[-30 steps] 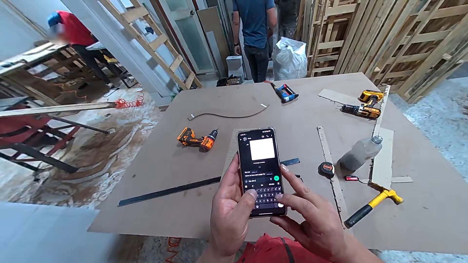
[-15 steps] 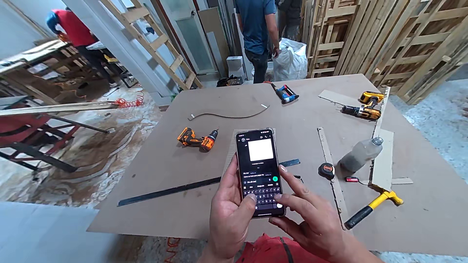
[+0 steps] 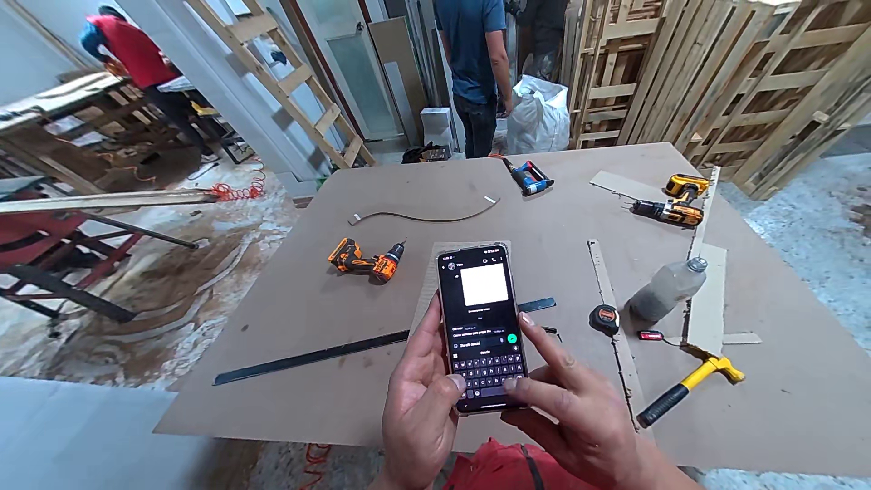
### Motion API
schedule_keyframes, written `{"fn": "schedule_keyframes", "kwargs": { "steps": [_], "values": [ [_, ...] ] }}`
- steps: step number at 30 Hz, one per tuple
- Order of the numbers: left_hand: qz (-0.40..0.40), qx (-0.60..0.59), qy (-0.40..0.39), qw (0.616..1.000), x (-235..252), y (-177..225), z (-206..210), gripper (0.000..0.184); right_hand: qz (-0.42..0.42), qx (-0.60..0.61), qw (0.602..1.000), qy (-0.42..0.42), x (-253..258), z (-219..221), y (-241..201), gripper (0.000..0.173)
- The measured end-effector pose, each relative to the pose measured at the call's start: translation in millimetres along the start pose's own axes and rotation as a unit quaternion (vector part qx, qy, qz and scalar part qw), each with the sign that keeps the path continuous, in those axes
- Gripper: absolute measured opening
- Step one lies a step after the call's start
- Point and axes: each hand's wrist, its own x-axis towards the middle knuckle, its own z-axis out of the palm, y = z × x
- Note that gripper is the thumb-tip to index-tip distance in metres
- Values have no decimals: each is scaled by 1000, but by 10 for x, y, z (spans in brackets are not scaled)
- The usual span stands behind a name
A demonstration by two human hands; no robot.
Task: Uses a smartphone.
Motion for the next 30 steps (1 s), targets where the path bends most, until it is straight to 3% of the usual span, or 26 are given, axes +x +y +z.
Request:
{"fn": "schedule_keyframes", "kwargs": {
  "steps": [7,13,19,30],
  "values": [
    [-4,17,11,1000,-33,9,30,78,5,0,1000,4,-19,-21,-12,36],
    [-7,20,7,1000,-54,8,22,79,5,0,1000,-8,-40,-18,-40,20],
    [-7,13,3,1000,-52,14,28,80,21,34,999,25,-43,-2,-10,44],
    [-4,9,5,1000,-30,30,41,79,23,40,998,34,-29,-17,-11,50]
  ]
}}
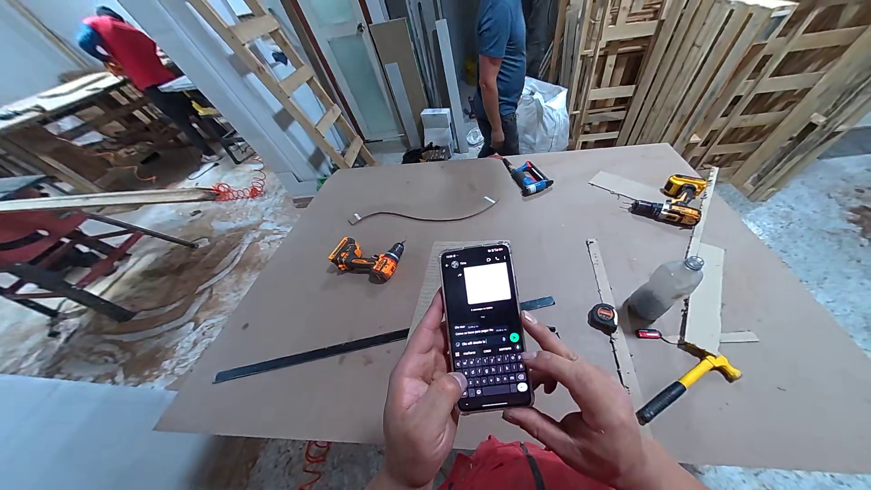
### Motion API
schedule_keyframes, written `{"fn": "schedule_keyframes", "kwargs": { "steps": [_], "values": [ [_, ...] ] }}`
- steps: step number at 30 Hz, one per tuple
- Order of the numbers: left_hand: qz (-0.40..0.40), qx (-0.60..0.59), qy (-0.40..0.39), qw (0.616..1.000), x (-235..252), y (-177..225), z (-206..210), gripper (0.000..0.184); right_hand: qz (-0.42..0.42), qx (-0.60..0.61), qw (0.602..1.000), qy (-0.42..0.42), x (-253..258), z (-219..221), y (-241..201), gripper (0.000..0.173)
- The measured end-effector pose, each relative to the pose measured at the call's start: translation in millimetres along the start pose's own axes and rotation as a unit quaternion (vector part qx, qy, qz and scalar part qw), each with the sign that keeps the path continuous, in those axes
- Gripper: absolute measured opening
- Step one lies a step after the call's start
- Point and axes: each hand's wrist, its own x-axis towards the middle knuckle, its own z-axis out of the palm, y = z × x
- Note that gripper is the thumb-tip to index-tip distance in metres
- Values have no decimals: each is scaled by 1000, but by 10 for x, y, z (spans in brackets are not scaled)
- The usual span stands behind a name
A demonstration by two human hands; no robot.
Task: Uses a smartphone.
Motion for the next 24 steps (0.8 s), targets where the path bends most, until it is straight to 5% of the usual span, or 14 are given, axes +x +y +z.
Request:
{"fn": "schedule_keyframes", "kwargs": {
  "steps": [15,24],
  "values": [
    [-3,13,-4,1000,-12,-11,-15,80,-13,-77,997,-21,-2,-24,-26,37],
    [2,17,10,1000,5,-45,-13,80,8,-119,992,-37,13,-15,-48,49]
  ]
}}
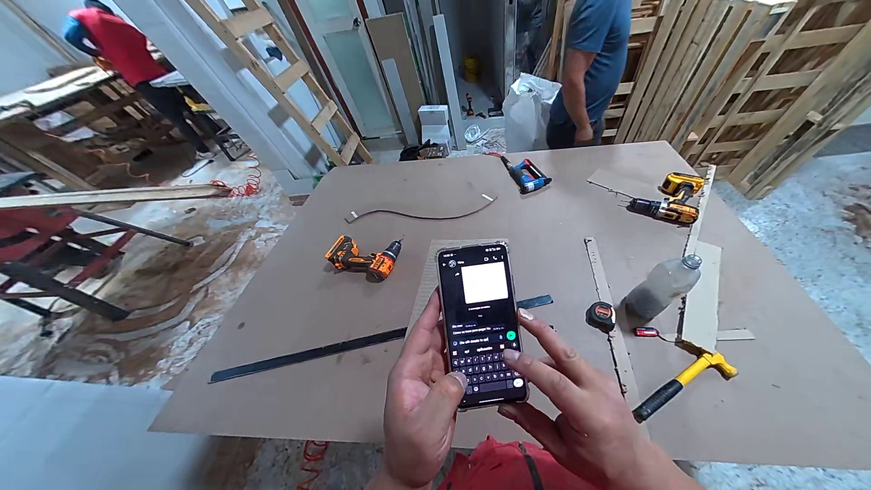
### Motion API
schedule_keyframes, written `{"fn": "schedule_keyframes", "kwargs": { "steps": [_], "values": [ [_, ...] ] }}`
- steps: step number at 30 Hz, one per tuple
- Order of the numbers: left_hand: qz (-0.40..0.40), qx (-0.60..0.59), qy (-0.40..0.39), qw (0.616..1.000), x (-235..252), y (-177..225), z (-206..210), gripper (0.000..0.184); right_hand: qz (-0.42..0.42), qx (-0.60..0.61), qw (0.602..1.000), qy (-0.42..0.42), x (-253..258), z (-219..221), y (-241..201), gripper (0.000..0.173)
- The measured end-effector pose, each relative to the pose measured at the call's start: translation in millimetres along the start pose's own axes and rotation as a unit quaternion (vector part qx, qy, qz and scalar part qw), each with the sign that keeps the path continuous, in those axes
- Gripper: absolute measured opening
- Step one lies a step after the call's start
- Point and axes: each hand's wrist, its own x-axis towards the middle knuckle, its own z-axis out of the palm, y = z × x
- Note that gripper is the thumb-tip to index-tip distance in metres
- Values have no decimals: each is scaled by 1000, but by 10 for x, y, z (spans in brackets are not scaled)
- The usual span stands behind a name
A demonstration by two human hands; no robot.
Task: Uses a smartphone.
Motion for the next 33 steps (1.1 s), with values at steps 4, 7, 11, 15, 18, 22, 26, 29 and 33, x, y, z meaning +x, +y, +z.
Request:
{"fn": "schedule_keyframes", "kwargs": {
  "steps": [4,7,11,15,18,22,26,29,33],
  "values": [
    [-2,14,35,999,7,-23,64,75,-7,-4,1000,10,-9,5,7,53],
    [4,38,86,996,30,-44,159,70,-8,0,1000,18,-16,19,4,54],
    [5,45,91,995,35,-70,180,69,7,-2,1000,19,-16,3,24,64],
    [-3,20,50,999,13,-84,139,73,21,-18,1000,-4,11,-50,42,62],
    [-16,7,21,1000,15,-78,110,78,17,-19,1000,-1,11,-67,47,66],
    [-20,-27,-72,997,4,-80,-18,90,35,1,999,3,-8,-73,46,88],
    [-32,-42,-156,986,-5,-102,-134,107,90,24,996,-17,-51,-82,57,87],
    [-44,-41,-171,984,-15,-110,-149,112,113,75,989,-62,-55,-107,46,83],
    [-22,32,-84,996,83,-23,-155,79,96,90,989,-64,-79,-92,80,81]
  ]
}}
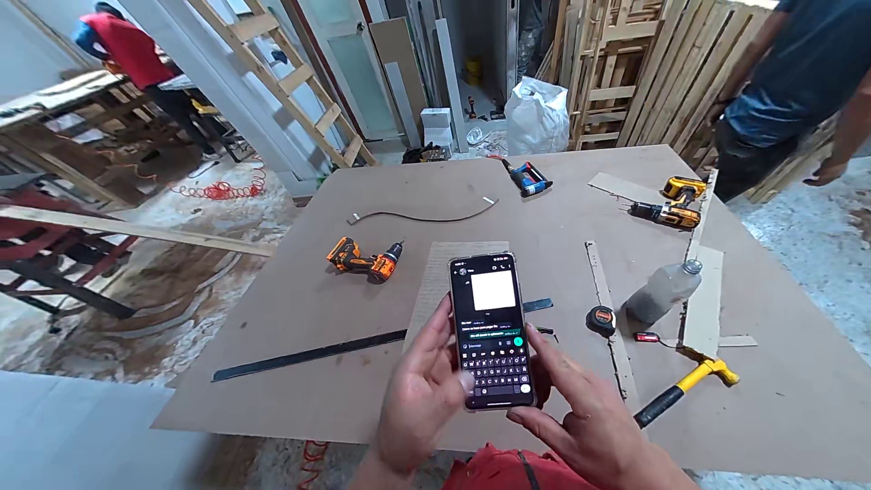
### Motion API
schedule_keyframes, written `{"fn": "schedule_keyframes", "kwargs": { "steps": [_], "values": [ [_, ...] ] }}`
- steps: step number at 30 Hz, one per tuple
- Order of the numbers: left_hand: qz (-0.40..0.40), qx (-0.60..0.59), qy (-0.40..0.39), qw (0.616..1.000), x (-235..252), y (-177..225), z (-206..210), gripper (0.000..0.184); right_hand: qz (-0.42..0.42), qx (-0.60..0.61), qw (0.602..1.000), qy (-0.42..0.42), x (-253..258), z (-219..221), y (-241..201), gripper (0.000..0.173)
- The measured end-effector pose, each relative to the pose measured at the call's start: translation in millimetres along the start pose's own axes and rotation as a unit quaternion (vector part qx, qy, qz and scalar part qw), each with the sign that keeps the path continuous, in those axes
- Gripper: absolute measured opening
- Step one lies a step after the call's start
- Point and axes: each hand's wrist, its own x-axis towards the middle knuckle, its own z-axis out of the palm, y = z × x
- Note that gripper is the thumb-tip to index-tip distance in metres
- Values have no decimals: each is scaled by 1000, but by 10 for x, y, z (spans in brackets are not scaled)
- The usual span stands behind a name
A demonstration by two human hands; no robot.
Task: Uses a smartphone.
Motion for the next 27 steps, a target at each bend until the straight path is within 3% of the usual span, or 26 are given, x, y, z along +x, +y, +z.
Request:
{"fn": "schedule_keyframes", "kwargs": {
  "steps": [3,6,9,15,27],
  "values": [
    [-14,99,149,984,185,133,-60,38,-20,-20,1000,-4,-7,41,20,77],
    [-26,179,228,957,370,209,-58,22,-38,-39,998,-7,-18,88,20,76],
    [-45,223,254,940,442,218,-28,22,-46,-43,998,-9,-33,100,31,76],
    [-2,187,213,959,415,218,-11,27,-15,-5,1000,-14,-61,53,51,78],
    [-1,180,216,960,384,272,-13,25,-10,26,999,-20,-12,61,31,80]
  ]
}}
